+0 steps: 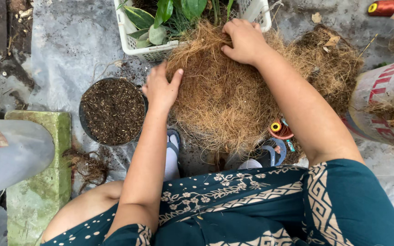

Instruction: The person sits on the ground and lines a round planter with coconut coir fiber, pressing and shaping the fiber to fit the pot. They then take soil from a nearby pot and press it into the fiber-lined planter, spreading it across the base.

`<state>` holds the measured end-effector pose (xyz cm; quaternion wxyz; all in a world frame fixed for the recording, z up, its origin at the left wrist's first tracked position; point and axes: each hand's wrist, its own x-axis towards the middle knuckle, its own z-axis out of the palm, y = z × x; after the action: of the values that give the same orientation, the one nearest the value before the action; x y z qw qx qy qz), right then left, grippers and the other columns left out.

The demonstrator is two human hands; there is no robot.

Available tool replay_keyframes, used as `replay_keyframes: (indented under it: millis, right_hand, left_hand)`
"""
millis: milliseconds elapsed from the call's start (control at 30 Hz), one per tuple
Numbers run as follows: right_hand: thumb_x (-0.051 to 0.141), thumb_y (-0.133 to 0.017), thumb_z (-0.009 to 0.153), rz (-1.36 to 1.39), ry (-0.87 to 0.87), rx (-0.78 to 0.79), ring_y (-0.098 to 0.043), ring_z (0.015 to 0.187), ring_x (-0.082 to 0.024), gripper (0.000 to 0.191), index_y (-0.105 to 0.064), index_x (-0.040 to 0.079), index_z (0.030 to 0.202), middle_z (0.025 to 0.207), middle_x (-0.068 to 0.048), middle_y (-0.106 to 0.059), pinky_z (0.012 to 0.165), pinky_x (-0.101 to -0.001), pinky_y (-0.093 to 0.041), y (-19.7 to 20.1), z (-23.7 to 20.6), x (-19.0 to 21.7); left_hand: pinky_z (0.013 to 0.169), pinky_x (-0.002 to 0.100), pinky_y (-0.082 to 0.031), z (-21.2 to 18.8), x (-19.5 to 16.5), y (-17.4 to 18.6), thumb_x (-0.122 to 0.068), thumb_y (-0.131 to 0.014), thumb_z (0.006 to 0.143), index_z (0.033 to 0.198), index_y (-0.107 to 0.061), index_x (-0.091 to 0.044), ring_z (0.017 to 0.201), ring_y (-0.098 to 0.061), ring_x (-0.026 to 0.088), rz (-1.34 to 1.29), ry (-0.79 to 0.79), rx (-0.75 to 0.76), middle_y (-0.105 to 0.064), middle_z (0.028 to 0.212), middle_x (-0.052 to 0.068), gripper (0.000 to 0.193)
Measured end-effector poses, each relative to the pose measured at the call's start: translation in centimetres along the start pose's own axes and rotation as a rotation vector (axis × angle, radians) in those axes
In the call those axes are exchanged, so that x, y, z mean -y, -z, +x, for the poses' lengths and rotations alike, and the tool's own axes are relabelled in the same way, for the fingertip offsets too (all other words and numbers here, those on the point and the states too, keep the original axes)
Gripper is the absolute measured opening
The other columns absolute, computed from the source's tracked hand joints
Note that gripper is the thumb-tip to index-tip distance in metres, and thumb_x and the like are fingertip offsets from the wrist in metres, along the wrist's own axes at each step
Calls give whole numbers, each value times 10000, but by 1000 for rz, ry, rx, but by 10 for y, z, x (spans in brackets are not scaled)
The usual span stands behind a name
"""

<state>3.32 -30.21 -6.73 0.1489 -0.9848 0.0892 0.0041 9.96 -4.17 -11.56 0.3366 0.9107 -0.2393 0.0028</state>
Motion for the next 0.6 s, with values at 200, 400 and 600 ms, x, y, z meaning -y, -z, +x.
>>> replay_keyframes:
  millis: [200, 400, 600]
  right_hand:
    - [147, -786, 867, 206, 109, -115, -657, 1038, -365, 341, -620, 68, 1155, 1098, -162, -678, 896, -472, -516, 6, -2, -6]
    - [234, -841, 874, 115, 50, -189, -628, 1057, -359, 357, -606, 68, 1086, 1082, -147, -661, 892, -483, -495, 6, -5, -4]
    - [261, -838, 805, 29, 185, -395, -535, 1187, -348, 551, -602, 50, 1256, 1220, -165, -605, 999, -510, -377, 3, -19, 2]
  left_hand:
    - [1032, 344, -507, -3, -3, -4, -150, -740, 941, 1214, -652, -19, 1176, -666, 276, -486, -134, 36, -695, 1256, 163, 315]
    - [927, 320, -519, -4, -10, -2, -168, -698, 967, 1181, -583, 11, 1015, -687, 219, -592, 86, 75, -735, 1092, 154, 302]
    - [901, 341, -531, -4, -7, 1, -167, -729, 930, 1231, -599, 23, 1007, -719, 240, -479, 92, 87, -752, 1111, 175, 378]
